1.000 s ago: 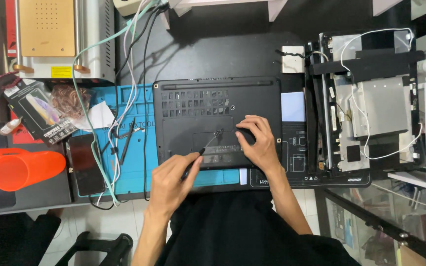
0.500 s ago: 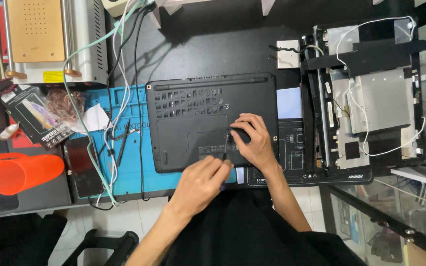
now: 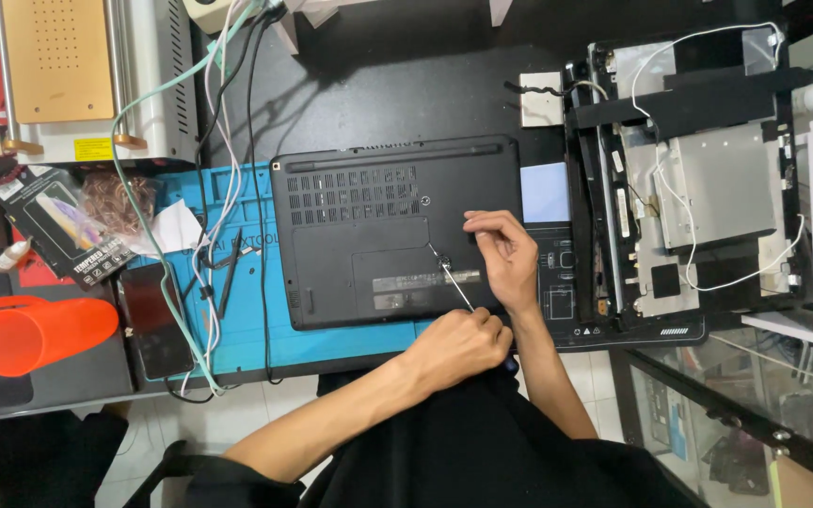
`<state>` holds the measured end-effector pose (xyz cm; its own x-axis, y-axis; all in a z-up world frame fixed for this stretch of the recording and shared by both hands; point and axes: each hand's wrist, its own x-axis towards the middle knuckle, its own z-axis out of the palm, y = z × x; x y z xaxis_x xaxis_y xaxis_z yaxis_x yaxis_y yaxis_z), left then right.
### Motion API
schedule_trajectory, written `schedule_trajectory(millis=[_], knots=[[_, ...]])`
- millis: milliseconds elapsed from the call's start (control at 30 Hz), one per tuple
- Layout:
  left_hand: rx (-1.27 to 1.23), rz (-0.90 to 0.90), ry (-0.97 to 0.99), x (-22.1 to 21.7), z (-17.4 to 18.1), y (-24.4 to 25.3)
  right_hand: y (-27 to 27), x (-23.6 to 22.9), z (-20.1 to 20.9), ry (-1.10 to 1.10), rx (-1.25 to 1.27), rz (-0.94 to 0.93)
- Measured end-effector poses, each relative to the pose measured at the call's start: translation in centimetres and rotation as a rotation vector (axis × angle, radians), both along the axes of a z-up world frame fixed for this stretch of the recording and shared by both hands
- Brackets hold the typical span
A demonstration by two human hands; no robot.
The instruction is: The person disassembles a black laptop on a workbench. They remove the back cover, disconnect cables, and use a screwdriver to remove screws from the bottom panel, exposing the internal components.
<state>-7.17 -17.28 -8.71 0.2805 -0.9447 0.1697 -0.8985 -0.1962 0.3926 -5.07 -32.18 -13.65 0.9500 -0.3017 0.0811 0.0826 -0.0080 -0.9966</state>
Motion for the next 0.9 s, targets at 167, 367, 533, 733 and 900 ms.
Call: schedule_trajectory(millis=[167,367,533,733,900], knots=[[0.052,-0.003,-0.01,-0.6,-2.4,-0.6,-0.4,0.4,0.7,0.024,0.026,0.078],[0.088,0.042,-0.017,0.5,-2.8,-0.3,0.5,1.3,4.6,0.042,-0.347,0.206],[0.042,0.083,-0.03,0.7,-0.8,0.4,0.6,1.9,4.6,0.073,-0.526,0.229],[-0.118,0.111,0.009,0.6,2.9,1.5,0.5,2.2,4.3,0.096,-0.549,0.206],[-0.156,0.156,0.046,1.0,3.6,2.0,0.8,2.1,3.9,0.083,-0.569,0.185]])
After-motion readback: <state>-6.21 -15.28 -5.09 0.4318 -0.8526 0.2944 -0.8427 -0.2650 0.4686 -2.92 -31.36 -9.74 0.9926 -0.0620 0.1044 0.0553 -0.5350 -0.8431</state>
